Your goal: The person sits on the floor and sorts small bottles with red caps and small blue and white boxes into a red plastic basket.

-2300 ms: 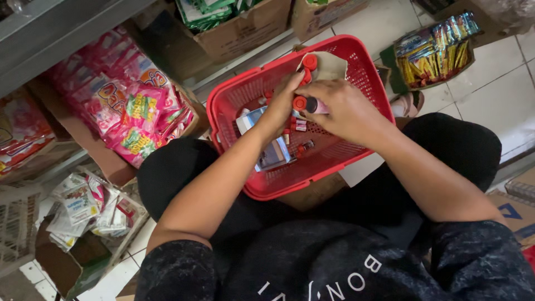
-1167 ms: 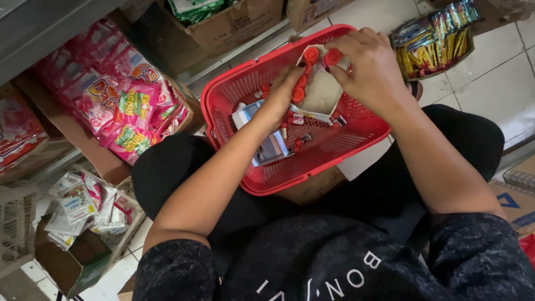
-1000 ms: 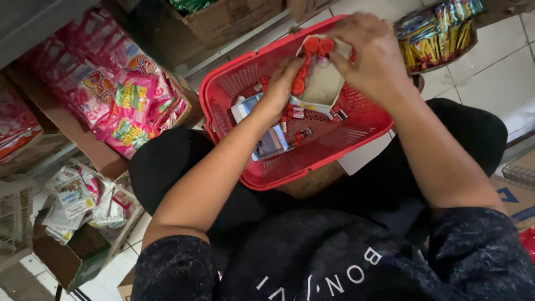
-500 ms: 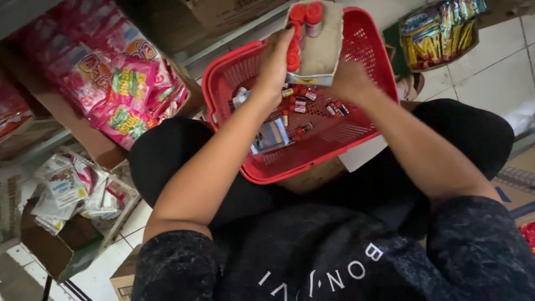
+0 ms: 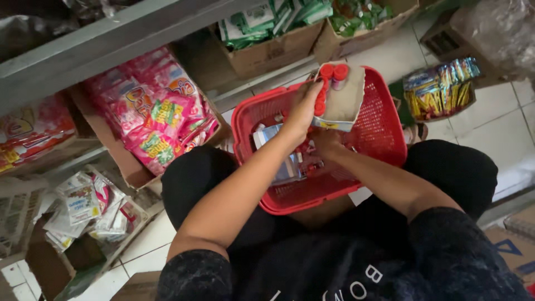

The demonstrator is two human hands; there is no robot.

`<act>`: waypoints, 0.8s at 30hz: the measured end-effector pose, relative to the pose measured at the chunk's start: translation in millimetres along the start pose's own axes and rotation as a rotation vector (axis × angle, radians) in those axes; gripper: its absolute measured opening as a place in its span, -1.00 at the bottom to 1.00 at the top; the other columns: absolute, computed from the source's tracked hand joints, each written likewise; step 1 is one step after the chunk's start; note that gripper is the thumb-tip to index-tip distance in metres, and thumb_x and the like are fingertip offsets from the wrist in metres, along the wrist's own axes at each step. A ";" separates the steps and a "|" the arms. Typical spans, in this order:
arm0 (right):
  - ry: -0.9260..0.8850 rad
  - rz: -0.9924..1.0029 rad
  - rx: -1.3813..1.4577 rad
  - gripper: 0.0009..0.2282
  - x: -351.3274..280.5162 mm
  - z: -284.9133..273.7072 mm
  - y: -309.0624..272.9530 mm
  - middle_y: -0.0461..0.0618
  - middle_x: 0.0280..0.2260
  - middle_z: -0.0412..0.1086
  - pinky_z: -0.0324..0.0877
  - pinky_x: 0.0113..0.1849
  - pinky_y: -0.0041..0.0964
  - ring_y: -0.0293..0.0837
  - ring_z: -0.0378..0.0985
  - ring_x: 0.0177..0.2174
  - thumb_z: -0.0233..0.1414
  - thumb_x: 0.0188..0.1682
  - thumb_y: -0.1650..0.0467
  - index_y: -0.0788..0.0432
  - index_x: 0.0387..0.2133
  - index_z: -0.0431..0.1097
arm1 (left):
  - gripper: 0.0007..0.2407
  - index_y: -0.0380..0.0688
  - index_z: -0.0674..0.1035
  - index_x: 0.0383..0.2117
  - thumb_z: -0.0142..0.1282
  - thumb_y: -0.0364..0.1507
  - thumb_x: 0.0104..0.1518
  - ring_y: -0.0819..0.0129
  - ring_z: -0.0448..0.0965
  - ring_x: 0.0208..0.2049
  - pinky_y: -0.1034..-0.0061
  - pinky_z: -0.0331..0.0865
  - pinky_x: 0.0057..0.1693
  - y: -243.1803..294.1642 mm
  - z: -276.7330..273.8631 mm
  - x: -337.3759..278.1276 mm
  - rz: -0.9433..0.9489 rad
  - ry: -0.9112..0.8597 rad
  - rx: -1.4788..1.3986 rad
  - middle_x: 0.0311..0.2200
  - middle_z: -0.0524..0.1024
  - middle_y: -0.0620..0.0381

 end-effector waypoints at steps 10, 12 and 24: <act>-0.041 0.002 -0.030 -0.30 -23.3 -29.7 -14.6 0.22 0.12 0.30 0.43 -0.02 0.10 0.14 0.43 0.09 0.23 -0.23 0.03 0.05 0.16 0.24 | -0.67 -0.22 0.54 -0.03 0.03 -0.22 0.28 0.44 0.50 -0.17 0.51 0.38 0.00 1.9 7.8 1.0 -0.024 -0.061 -0.093 -0.20 0.54 0.17; 0.020 -0.027 -0.005 -0.35 -26.5 -40.0 -13.4 0.22 0.11 0.33 0.39 0.05 0.09 0.16 0.43 0.10 0.24 -0.24 0.05 0.02 0.11 0.30 | -0.67 -0.21 0.55 -0.03 0.03 -0.22 0.28 0.46 0.50 -0.16 0.53 0.37 0.02 7.6 10.8 -0.2 -0.007 -0.080 -0.102 -0.19 0.54 0.19; -0.119 -0.051 0.197 -0.19 -58.1 -97.9 -19.2 0.18 -0.01 0.41 0.45 -0.06 0.07 0.16 0.52 -0.05 0.34 -0.41 0.11 0.07 0.16 0.19 | -0.73 -0.19 0.56 -0.21 0.03 -0.21 0.32 0.49 0.45 -0.37 0.54 0.35 -0.20 8.0 11.3 4.0 0.008 -0.136 -0.165 -0.36 0.50 0.22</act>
Point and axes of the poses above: each hand's wrist, its own x-axis towards the middle knuckle, its own z-axis out of the palm, y = z × x, the point moved 10 cm from there along x, towards the middle knuckle
